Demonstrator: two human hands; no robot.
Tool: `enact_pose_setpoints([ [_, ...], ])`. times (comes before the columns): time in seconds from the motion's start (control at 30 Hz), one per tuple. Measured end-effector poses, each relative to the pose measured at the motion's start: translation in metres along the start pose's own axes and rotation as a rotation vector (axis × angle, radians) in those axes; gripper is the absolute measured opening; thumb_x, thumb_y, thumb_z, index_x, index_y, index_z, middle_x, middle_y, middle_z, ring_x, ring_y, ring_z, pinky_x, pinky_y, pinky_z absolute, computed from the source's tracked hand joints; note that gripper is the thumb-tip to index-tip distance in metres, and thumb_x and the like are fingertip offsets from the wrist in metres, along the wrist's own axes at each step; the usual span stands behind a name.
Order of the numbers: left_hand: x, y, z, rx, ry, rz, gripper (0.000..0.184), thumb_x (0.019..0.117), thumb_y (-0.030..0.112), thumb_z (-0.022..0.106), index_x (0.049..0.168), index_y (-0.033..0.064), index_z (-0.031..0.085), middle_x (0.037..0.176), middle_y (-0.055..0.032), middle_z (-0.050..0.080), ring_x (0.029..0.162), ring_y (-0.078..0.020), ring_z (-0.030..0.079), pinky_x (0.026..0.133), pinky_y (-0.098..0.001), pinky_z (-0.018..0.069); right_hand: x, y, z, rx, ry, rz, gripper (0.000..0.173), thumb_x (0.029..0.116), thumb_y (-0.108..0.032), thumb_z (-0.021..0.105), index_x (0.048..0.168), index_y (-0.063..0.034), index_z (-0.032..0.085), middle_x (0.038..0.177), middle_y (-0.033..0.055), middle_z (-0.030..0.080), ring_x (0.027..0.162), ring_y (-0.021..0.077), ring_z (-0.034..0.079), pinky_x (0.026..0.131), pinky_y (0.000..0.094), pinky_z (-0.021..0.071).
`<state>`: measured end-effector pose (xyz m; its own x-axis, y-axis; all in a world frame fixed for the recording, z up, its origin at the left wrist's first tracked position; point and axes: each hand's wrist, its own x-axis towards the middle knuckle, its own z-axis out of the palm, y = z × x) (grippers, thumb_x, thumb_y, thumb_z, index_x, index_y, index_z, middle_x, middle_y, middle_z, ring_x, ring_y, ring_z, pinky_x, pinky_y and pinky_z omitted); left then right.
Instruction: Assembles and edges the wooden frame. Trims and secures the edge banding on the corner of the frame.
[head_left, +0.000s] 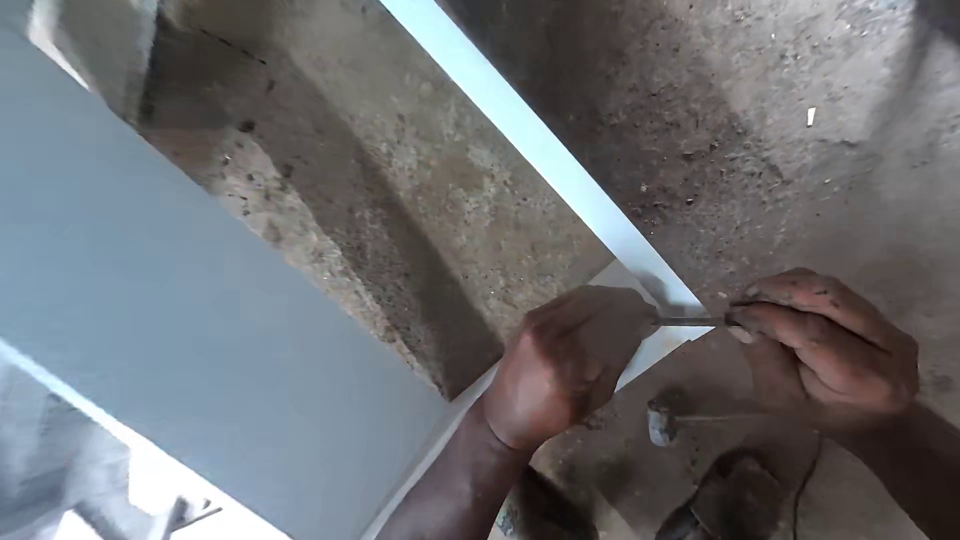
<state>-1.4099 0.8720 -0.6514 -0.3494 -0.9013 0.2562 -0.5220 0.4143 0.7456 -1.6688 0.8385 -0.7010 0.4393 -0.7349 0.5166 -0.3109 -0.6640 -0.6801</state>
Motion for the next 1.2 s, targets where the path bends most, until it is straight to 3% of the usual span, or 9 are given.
enact_pose_setpoints([
  [0.23,0.0,-0.003,-0.003,-0.134,0.006,-0.062,0.015,0.097,0.006,0.064,0.101,-0.003,0.075,0.105,-0.012,0.075,0.101,-0.0148,0.071,0.089,-0.0287,0.0603,0.005,-0.005,-0.005,-0.055,-0.038,0.022,0.016,0.1018,-0.015,0.058,0.101,-0.0027,0.067,0.104,0.0097,0.068,0.102,0.0138,0.066,0.087,0.0262,0.0567],
  [0.37,-0.006,-0.013,-0.016,-0.303,0.011,-0.194,0.028,0.0927,0.004,0.069,0.12,-0.0035,0.069,0.121,-0.0137,0.07,0.1,-0.0174,0.072,0.079,-0.0321,0.0648,0.006,-0.009,-0.007,-0.126,-0.072,0.022,0.018,0.1029,-0.018,0.058,0.103,-0.0026,0.067,0.106,0.0108,0.069,0.103,0.0143,0.066,0.088,0.0262,0.0561],
  [0.47,-0.008,-0.016,-0.022,-0.359,0.021,-0.226,0.039,0.0881,0.006,0.072,0.126,-0.0011,0.066,0.123,-0.0112,0.063,0.099,-0.0159,0.069,0.071,-0.0289,0.0638,0.006,-0.012,-0.007,-0.173,-0.075,0.029,0.019,0.103,-0.018,0.057,0.102,-0.0024,0.067,0.104,0.0121,0.069,0.101,0.0151,0.067,0.086,0.0262,0.0559],
  [0.6,-0.005,-0.016,-0.024,-0.35,-0.042,-0.26,0.043,0.0878,0.011,0.075,0.129,0.0032,0.065,0.129,-0.0092,0.062,0.106,-0.0153,0.067,0.076,-0.0287,0.0633,0.006,-0.014,-0.008,-0.212,-0.081,0.047,0.02,0.1033,-0.018,0.056,0.102,-0.0028,0.068,0.104,0.012,0.07,0.102,0.0156,0.067,0.087,0.0265,0.0555],
  [0.7,-0.008,-0.02,-0.026,-0.359,-0.039,-0.29,0.041,0.0873,0.01,0.074,0.127,0.0048,0.065,0.126,-0.0072,0.063,0.104,-0.0152,0.067,0.075,-0.0292,0.0631,0.004,-0.014,-0.006,-0.205,-0.061,0.051,0.019,0.1028,-0.018,0.056,0.1,-0.0026,0.068,0.104,0.0111,0.069,0.1,0.0142,0.066,0.086,0.0256,0.0557],
  [0.83,-0.01,-0.02,-0.023,-0.44,-0.022,-0.271,0.023,0.0893,0.009,0.073,0.11,0.0012,0.07,0.114,-0.0079,0.069,0.095,-0.0155,0.07,0.071,-0.0302,0.0639,0.003,-0.014,-0.005,-0.209,-0.052,0.039,0.02,0.1026,-0.018,0.057,0.099,-0.002,0.068,0.103,0.0115,0.069,0.1,0.0146,0.067,0.086,0.0258,0.0558],
  [1.03,-0.004,-0.015,-0.014,-0.445,-0.043,-0.203,0.023,0.0919,0.008,0.072,0.113,0.0003,0.072,0.114,-0.008,0.068,0.092,-0.0127,0.069,0.071,-0.0272,0.0632,0.006,-0.014,-0.008,-0.22,-0.073,0.017,0.018,0.1027,-0.018,0.057,0.101,-0.0026,0.068,0.104,0.0107,0.069,0.1,0.0134,0.066,0.087,0.0253,0.0554],
  [1.2,0.004,-0.012,-0.008,-0.427,-0.017,-0.129,0.016,0.0931,0.005,0.07,0.107,-0.0024,0.074,0.106,-0.0091,0.071,0.088,-0.0112,0.069,0.074,-0.0256,0.0623,0.006,-0.011,-0.007,-0.207,-0.065,0.004,0.018,0.1027,-0.017,0.057,0.1,-0.0025,0.068,0.103,0.0101,0.07,0.102,0.013,0.067,0.088,0.025,0.0556],
])
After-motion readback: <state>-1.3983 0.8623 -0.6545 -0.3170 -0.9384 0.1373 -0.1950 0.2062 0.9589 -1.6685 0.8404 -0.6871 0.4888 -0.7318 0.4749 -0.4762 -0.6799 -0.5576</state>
